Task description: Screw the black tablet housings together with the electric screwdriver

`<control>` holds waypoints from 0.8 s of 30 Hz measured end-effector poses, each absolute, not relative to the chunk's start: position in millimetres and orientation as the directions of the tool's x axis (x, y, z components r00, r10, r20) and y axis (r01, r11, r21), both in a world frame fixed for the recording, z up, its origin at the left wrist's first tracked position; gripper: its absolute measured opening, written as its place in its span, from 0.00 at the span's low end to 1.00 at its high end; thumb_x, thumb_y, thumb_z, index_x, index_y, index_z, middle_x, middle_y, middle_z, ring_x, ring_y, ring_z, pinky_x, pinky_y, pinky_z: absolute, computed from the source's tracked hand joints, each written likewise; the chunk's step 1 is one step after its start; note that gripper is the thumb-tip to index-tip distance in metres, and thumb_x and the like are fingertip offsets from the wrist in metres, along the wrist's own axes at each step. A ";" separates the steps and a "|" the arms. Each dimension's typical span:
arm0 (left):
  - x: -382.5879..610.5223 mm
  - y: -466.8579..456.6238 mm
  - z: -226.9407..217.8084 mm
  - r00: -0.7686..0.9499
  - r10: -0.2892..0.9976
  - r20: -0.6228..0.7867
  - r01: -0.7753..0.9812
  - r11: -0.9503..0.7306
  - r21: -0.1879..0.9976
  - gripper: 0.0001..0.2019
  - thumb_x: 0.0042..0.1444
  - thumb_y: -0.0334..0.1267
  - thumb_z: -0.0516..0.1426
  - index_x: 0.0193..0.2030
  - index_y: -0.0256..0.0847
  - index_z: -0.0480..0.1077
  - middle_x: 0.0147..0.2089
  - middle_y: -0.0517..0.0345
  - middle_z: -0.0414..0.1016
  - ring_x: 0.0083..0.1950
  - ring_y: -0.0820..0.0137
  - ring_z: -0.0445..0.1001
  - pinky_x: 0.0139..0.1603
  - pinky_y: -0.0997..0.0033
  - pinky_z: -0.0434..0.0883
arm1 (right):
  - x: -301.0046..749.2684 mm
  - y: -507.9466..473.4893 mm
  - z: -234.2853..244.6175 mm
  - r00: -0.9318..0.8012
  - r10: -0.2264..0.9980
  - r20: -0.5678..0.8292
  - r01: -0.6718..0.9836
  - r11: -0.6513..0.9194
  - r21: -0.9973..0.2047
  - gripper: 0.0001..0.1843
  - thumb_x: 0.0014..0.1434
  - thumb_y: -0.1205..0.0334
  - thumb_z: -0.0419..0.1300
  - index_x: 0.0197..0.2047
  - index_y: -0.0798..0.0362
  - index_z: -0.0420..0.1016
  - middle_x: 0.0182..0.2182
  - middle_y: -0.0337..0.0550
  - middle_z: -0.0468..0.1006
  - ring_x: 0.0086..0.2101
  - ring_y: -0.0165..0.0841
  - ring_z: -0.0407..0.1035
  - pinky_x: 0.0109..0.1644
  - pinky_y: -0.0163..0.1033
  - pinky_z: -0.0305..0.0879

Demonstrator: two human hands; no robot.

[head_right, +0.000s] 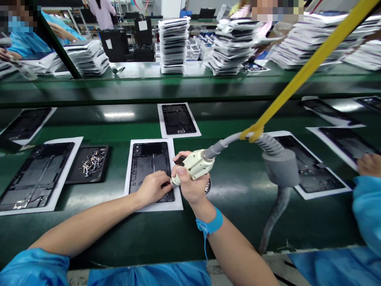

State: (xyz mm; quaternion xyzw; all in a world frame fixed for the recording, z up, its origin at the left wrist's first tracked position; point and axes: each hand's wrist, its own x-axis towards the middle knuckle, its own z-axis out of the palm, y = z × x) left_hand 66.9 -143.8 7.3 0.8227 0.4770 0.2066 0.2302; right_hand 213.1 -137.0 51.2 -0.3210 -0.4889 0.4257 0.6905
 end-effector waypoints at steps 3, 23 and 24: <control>67.0 -143.7 7.1 0.455 0.882 0.123 0.684 -0.435 0.585 0.13 0.65 0.40 0.60 0.29 0.41 0.72 0.31 0.58 0.73 0.36 0.69 0.72 0.34 0.71 0.65 | 213.2 -137.2 51.4 0.164 0.900 0.403 -0.258 0.433 -0.863 0.16 0.60 0.53 0.67 0.48 0.49 0.73 0.34 0.39 0.78 0.20 0.28 0.71 0.21 0.36 0.70; 69.7 -143.8 7.4 0.439 0.893 0.097 0.686 -0.404 0.605 0.12 0.63 0.40 0.62 0.29 0.41 0.71 0.31 0.59 0.73 0.36 0.69 0.71 0.34 0.71 0.65 | 211.7 -139.1 54.2 0.153 0.910 0.385 -0.299 0.414 -0.859 0.15 0.59 0.54 0.68 0.48 0.48 0.74 0.38 0.40 0.77 0.21 0.28 0.72 0.19 0.35 0.69; 70.2 -144.2 7.2 0.437 0.894 0.093 0.687 -0.400 0.606 0.12 0.63 0.40 0.62 0.29 0.41 0.71 0.31 0.59 0.73 0.36 0.69 0.72 0.35 0.71 0.66 | 212.1 -139.1 53.5 0.154 0.911 0.383 -0.287 0.413 -0.864 0.15 0.59 0.54 0.68 0.47 0.48 0.74 0.38 0.40 0.77 0.21 0.28 0.72 0.19 0.35 0.69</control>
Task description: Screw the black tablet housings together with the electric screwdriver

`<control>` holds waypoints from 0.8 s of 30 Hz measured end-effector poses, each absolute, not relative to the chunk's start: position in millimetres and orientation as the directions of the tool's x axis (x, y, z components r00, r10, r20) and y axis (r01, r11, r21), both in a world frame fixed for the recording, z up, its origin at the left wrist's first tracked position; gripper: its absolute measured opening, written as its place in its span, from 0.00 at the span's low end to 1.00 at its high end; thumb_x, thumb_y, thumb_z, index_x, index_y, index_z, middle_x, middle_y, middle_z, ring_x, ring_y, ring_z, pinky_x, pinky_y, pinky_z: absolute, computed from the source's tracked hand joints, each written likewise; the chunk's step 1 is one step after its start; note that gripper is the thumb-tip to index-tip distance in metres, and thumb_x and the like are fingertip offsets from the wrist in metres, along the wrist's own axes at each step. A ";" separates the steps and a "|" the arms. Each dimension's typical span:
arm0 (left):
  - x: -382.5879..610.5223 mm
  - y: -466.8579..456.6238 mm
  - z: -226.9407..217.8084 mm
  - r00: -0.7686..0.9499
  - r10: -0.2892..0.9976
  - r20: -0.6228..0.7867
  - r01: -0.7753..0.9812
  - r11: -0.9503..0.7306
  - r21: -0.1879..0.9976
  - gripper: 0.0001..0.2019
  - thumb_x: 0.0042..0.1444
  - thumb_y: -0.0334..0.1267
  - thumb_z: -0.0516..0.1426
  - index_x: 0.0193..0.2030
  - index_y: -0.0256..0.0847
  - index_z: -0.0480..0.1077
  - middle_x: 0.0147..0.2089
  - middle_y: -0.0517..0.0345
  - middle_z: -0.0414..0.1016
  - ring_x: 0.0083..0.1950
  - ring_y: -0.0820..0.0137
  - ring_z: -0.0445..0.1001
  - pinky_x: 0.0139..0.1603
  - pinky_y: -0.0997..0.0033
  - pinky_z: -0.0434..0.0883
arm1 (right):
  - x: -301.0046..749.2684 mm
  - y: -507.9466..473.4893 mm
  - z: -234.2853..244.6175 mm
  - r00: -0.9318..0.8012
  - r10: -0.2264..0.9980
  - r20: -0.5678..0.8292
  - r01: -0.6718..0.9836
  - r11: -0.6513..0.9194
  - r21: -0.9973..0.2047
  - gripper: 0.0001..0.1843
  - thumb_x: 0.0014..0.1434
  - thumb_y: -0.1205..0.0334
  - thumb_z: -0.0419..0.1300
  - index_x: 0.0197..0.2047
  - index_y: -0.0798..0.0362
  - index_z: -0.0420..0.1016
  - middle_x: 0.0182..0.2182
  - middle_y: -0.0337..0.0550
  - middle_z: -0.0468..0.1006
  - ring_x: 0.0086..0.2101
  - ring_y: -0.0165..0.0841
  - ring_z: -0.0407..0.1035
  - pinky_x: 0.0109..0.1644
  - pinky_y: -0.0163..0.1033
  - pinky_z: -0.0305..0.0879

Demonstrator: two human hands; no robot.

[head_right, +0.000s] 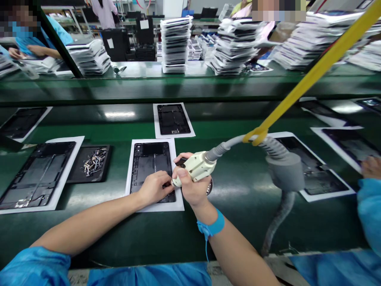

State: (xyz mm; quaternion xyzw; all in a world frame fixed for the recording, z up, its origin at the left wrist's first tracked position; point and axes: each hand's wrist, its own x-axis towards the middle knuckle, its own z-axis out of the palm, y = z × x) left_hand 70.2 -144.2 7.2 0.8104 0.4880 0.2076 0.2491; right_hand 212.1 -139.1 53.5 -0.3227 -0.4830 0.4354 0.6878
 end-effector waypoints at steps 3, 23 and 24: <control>70.3 -145.2 9.5 0.435 0.897 0.076 0.687 -0.385 0.616 0.11 0.62 0.43 0.63 0.32 0.42 0.73 0.33 0.58 0.74 0.36 0.68 0.73 0.36 0.71 0.68 | 213.4 -139.0 52.2 0.153 0.913 0.379 -0.264 0.407 -0.874 0.16 0.59 0.53 0.67 0.48 0.48 0.73 0.38 0.40 0.77 0.21 0.28 0.72 0.19 0.35 0.70; -55.3 -151.3 15.2 0.185 0.908 0.376 0.857 -0.337 0.390 0.11 0.68 0.41 0.53 0.40 0.40 0.74 0.36 0.53 0.75 0.39 0.65 0.75 0.41 0.66 0.72 | 173.1 -167.9 37.2 -0.178 0.908 0.380 -0.337 0.307 -0.890 0.18 0.60 0.55 0.68 0.51 0.49 0.73 0.38 0.40 0.78 0.22 0.25 0.71 0.25 0.35 0.72; -55.6 -152.2 13.5 0.182 0.908 0.376 0.859 -0.333 0.388 0.11 0.69 0.41 0.53 0.40 0.39 0.74 0.36 0.53 0.75 0.39 0.65 0.75 0.41 0.67 0.72 | 172.9 -169.6 36.0 -0.196 0.906 0.375 -0.325 0.301 -0.896 0.18 0.60 0.56 0.68 0.51 0.49 0.74 0.37 0.40 0.78 0.22 0.25 0.70 0.26 0.35 0.72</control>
